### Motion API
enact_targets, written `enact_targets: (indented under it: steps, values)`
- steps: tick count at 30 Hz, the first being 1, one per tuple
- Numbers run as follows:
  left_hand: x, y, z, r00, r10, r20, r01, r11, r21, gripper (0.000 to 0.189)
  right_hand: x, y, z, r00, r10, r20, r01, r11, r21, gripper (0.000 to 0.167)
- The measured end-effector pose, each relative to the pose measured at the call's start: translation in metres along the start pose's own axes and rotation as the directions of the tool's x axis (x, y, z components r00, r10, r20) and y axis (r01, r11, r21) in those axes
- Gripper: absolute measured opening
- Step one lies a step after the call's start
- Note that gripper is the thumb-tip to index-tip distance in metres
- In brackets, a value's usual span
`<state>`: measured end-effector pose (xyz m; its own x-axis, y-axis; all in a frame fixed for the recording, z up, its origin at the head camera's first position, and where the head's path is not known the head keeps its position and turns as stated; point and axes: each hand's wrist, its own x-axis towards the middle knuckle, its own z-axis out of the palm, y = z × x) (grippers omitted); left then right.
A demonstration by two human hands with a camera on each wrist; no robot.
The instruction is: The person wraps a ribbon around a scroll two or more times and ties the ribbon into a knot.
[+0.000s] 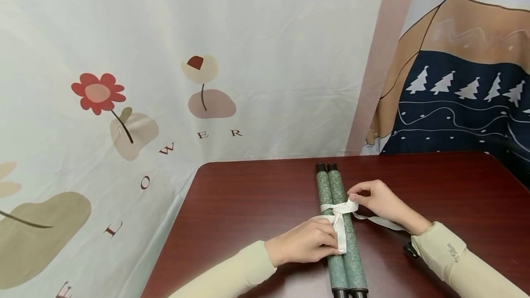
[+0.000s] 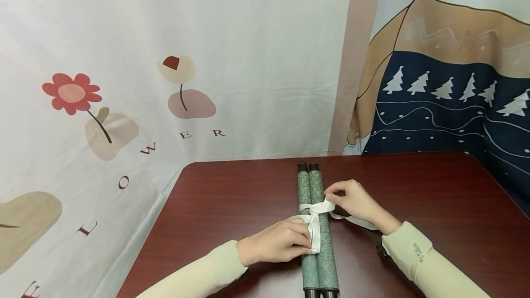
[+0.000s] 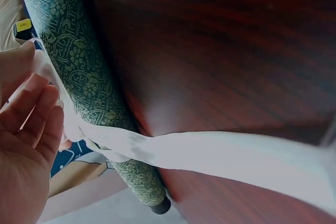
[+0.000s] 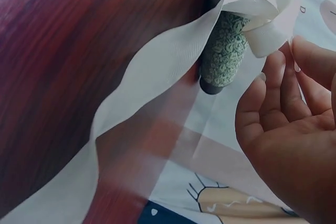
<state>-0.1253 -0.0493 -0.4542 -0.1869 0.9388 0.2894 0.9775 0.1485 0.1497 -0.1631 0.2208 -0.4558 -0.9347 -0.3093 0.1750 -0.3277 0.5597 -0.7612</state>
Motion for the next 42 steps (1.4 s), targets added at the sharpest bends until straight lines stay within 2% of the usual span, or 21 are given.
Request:
enact_targets:
  steps: [5,10,17,24,31,38,42]
  values:
    - [-0.008,0.000,-0.002,0.999,0.001,-0.035,-0.003,0.999,-0.045,0.006,-0.001,0.002,-0.006,0.999,0.025,-0.024,-0.025,1.000,0.009,0.009]
    - [-0.022,-0.001,-0.005,0.997,-0.075,-0.034,0.071,0.991,-0.113,0.005,-0.003,0.004,-0.015,0.998,0.034,-0.046,-0.032,0.999,0.042,0.012]
    - [-0.040,-0.009,-0.009,0.983,-0.167,-0.073,0.142,0.954,-0.264,0.005,-0.008,0.009,-0.028,0.995,0.065,-0.076,-0.058,0.994,0.088,0.015]
    - [-0.052,-0.017,-0.014,0.950,-0.288,-0.121,0.230,0.906,-0.355,0.009,-0.014,0.015,-0.039,0.990,0.116,-0.085,-0.107,0.989,0.105,0.021]
    - [-0.060,-0.022,-0.014,0.911,-0.382,-0.154,0.283,0.853,-0.439,0.010,-0.022,0.025,-0.048,0.984,0.152,-0.096,-0.143,0.985,0.098,0.023]
    - [-0.065,-0.029,-0.012,0.885,-0.431,-0.177,0.310,0.827,-0.469,0.005,-0.031,0.034,-0.052,0.977,0.189,-0.100,-0.182,0.981,0.074,0.022]
    - [-0.068,-0.035,-0.012,0.874,-0.462,-0.153,0.339,0.804,-0.488,0.009,-0.035,0.038,-0.055,0.974,0.201,-0.108,-0.195,0.979,0.067,0.021]
